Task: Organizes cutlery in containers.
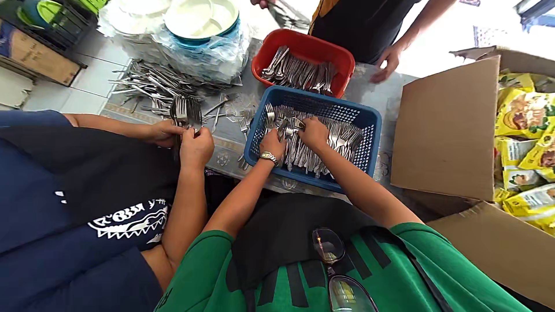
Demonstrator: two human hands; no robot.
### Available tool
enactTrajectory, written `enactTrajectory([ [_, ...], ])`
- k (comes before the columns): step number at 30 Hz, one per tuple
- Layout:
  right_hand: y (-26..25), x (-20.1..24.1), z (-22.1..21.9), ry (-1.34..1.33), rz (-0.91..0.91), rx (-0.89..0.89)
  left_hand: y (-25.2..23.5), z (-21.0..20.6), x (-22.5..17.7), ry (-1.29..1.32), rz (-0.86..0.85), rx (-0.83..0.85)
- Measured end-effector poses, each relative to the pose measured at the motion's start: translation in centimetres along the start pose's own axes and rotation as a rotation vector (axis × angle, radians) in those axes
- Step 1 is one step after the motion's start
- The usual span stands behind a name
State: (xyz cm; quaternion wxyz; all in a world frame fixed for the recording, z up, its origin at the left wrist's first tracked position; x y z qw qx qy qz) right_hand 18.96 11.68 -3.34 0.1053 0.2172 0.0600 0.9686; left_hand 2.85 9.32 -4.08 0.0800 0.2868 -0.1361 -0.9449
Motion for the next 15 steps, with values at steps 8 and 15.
enactTrajectory([
  [8,-1.4,0.7,-0.2,0.067,0.057,0.081,-1.9,1.2,1.6,-0.023,0.093,0.028],
  [15,-2.3,1.0,-0.4,0.111,0.055,0.158,-1.6,1.8,1.1,0.035,0.088,-0.036],
])
Point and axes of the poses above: each hand's wrist, its own y-axis away from the middle knuckle, its own z-axis out of the back of the hand, x = y × z, the point moved 8 cm from there along -y, towards the middle knuckle, and after that the axes turned 12 degrees about -x, right-handed, at the moved point
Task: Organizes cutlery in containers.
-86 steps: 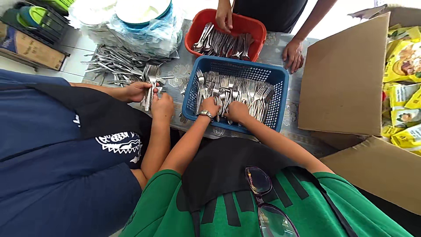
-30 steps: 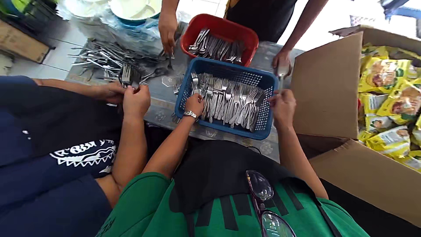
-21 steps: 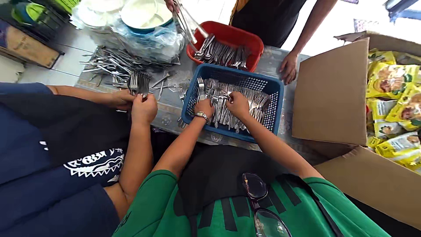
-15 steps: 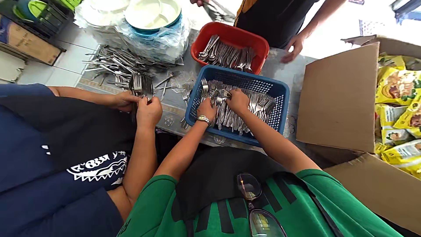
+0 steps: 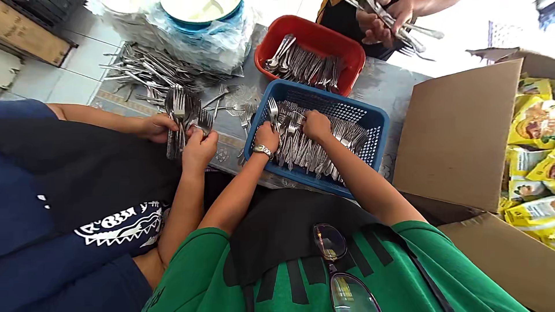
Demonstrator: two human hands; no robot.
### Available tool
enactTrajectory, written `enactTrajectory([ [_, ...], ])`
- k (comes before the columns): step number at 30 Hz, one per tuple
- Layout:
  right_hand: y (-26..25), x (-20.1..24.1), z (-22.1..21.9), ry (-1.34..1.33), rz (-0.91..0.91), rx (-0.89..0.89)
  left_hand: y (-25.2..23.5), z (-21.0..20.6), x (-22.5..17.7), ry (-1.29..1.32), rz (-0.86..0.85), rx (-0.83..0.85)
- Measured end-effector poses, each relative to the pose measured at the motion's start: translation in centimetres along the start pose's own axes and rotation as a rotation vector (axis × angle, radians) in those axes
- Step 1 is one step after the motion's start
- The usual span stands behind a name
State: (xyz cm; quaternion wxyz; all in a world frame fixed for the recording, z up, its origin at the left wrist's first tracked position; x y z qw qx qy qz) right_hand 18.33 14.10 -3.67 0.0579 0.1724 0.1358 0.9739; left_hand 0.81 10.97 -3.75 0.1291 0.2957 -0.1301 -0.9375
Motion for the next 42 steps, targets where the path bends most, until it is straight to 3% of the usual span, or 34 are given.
enactTrajectory([
  [5,-0.1,-0.1,-0.1,-0.034,0.013,0.001,0.1,1.3,-1.3,0.047,-0.001,-0.137],
  [14,0.4,0.0,-0.2,-0.096,-0.010,0.002,-2.1,0.7,-3.4,-0.061,0.044,-0.158],
  [20,0.4,-0.7,0.8,-0.217,-0.092,-0.140,-2.9,0.7,-3.1,0.031,-0.009,-0.192],
  [27,0.8,-1.2,2.6,-0.334,-0.038,-0.398,-3.3,1.4,-2.8,0.179,-0.079,-0.265],
  [34,1.3,-1.6,3.6,-0.614,0.023,-0.518,-4.2,0.9,-3.6,0.247,-0.111,-0.278],
  [38,3.4,-1.7,4.5,-0.721,0.083,-0.571,-3.8,1.2,-4.1,0.286,-0.064,-0.278],
  [42,8.2,-3.8,5.2,-0.722,0.078,-0.552,-1.2,1.1,-4.5,0.490,-0.007,-0.262],
])
Point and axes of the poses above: each hand's wrist, its own y-axis away from the middle knuckle, its own z-axis out of the back of the hand, x = y × z, the point moved 8 cm from there along -y, towards the middle knuckle, and after that the axes turned 12 degrees about -x, right-handed, at the moved point
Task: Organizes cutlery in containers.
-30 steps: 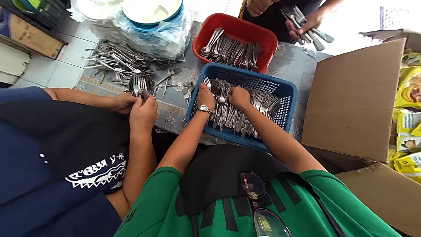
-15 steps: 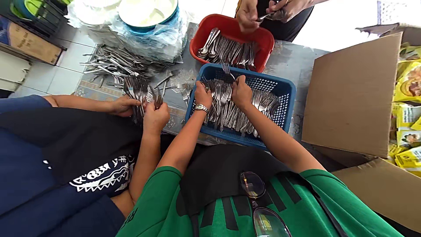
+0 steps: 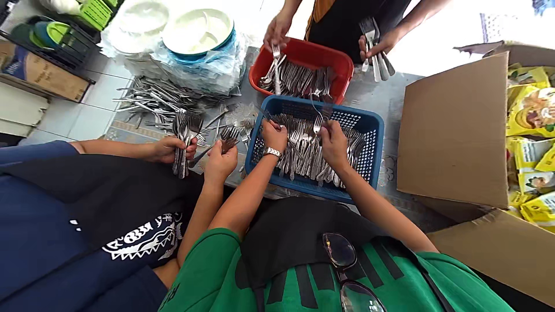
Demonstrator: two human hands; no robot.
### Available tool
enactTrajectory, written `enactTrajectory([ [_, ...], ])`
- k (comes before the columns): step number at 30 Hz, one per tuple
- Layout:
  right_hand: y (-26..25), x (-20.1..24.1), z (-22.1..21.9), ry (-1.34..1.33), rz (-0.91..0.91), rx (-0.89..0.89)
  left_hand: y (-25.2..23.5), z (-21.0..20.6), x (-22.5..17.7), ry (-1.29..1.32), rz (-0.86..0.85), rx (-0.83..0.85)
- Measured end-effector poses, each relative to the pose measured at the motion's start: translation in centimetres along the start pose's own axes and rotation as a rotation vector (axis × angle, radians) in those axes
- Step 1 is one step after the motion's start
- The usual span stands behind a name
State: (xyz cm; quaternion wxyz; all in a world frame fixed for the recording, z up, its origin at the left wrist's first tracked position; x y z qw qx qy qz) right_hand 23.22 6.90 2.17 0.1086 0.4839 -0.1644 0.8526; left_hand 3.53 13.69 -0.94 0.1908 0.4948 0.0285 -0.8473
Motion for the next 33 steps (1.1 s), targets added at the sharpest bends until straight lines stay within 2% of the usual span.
enactTrajectory([
  [2,2.2,-1.5,2.0,0.018,-0.064,-0.006,0.7,0.1,-0.1,0.071,0.010,0.019],
  [5,5.6,-3.5,4.4,0.110,-0.140,-0.045,0.1,1.2,-0.8,-0.074,-0.065,0.100],
  [7,7.7,-4.1,5.5,0.186,-0.117,-0.080,-0.2,1.9,-0.9,-0.242,-0.130,0.174],
  [10,9.8,-4.6,6.1,0.227,-0.001,-0.178,0.2,2.6,-0.5,-0.454,-0.196,0.182],
  [13,10.4,-4.5,6.6,0.219,0.064,-0.258,1.1,1.3,-0.5,-0.664,-0.277,0.197],
  [17,10.2,-4.9,6.6,0.187,0.036,-0.265,1.2,-1.9,-0.3,-0.850,-0.475,0.182],
  [20,10.1,-5.3,6.7,0.157,0.003,-0.247,0.9,-2.7,0.4,-0.869,-0.369,0.234],
  [25,10.0,-6.2,6.9,0.093,-0.106,-0.235,0.6,-0.2,0.0,-0.692,-0.230,0.227],
  [29,9.9,-6.3,7.0,0.065,-0.106,-0.245,0.2,1.8,-0.1,-0.571,-0.160,0.220],
  [33,9.8,-6.5,6.9,0.042,-0.124,-0.234,-0.4,1.7,1.4,-0.562,-0.130,0.214],
])
Point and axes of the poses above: each hand's wrist, its own y-axis away from the middle knuckle, its own z-axis out of the back of the hand, x = y × z, the point moved 8 cm from there along -y, towards the middle knuckle, and after that the axes turned 12 degrees about -x, right-handed, at the moved point
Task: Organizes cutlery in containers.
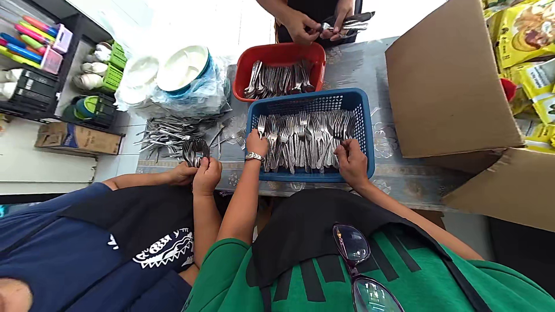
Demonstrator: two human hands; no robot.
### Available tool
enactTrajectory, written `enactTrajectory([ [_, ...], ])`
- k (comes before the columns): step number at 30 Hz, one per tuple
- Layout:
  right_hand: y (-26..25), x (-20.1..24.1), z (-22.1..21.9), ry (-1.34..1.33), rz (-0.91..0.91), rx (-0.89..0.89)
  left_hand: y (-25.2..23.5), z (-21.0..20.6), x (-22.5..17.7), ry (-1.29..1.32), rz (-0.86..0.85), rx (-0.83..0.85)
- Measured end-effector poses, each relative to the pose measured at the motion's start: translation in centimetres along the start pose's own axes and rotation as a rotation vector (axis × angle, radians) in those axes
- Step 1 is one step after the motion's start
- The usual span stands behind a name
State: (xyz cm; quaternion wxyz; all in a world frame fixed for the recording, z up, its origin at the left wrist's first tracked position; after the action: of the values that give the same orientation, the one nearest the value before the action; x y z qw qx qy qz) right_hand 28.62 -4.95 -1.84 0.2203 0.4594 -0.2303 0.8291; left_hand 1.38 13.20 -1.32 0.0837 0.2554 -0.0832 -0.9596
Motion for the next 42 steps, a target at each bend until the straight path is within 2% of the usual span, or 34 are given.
enactTrajectory([
  [4,-0.1,-0.1,0.0,-0.009,-0.010,0.004,-0.4,0.2,-0.6,0.009,-0.104,-0.077],
  [7,-0.1,-0.4,0.2,-0.025,-0.025,0.004,0.6,2.4,-1.5,0.044,-0.178,-0.167],
  [10,-0.1,-0.9,0.1,-0.053,-0.062,0.002,2.3,4.3,-2.0,0.164,-0.201,-0.226],
  [12,-0.3,-0.7,-0.3,-0.064,-0.091,0.041,4.1,4.1,-2.8,0.287,-0.230,-0.208],
  [14,-0.5,0.2,-1.2,-0.077,-0.113,0.138,6.5,2.0,-4.2,0.417,-0.253,-0.070],
  [18,0.0,3.5,-3.9,-0.071,-0.061,0.348,12.5,-4.4,-6.6,0.649,-0.140,0.440],
  [20,0.8,4.8,-5.2,-0.086,-0.027,0.429,13.9,-5.9,-6.5,0.733,-0.093,0.496],
  [23,1.9,4.9,-6.5,-0.118,-0.061,0.527,13.4,-6.9,-5.0,0.811,0.056,0.440],
  [26,2.4,3.5,-7.3,-0.178,-0.230,0.571,13.0,-7.4,-3.9,0.895,0.181,0.474],
  [30,2.6,2.8,-7.3,-0.237,-0.398,0.540,12.8,-7.9,-3.3,0.945,0.228,0.478],
  [35,2.8,3.2,-6.7,-0.352,-0.538,0.444,12.2,-7.3,-3.6,0.980,0.342,0.405],
  [37,2.7,3.7,-7.0,-0.325,-0.493,0.455,11.9,-6.8,-3.7,0.962,0.310,0.400],
  [42,1.2,5.2,-8.6,-0.190,-0.228,0.500,8.7,-5.5,-3.0,0.954,0.312,0.269],
])
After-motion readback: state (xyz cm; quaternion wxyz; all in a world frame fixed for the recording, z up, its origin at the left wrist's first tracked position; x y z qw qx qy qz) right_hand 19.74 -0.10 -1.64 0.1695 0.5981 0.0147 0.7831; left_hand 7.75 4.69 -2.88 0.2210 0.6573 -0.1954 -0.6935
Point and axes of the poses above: each hand's wrist, its own y-axis away from the middle knuckle, its own z-axis out of the back of the hand, x = y × z, the point moved 8 cm from there along -y, towards the middle knuckle, and after that the axes turned 12 degrees about -x, right-handed, at the moved point
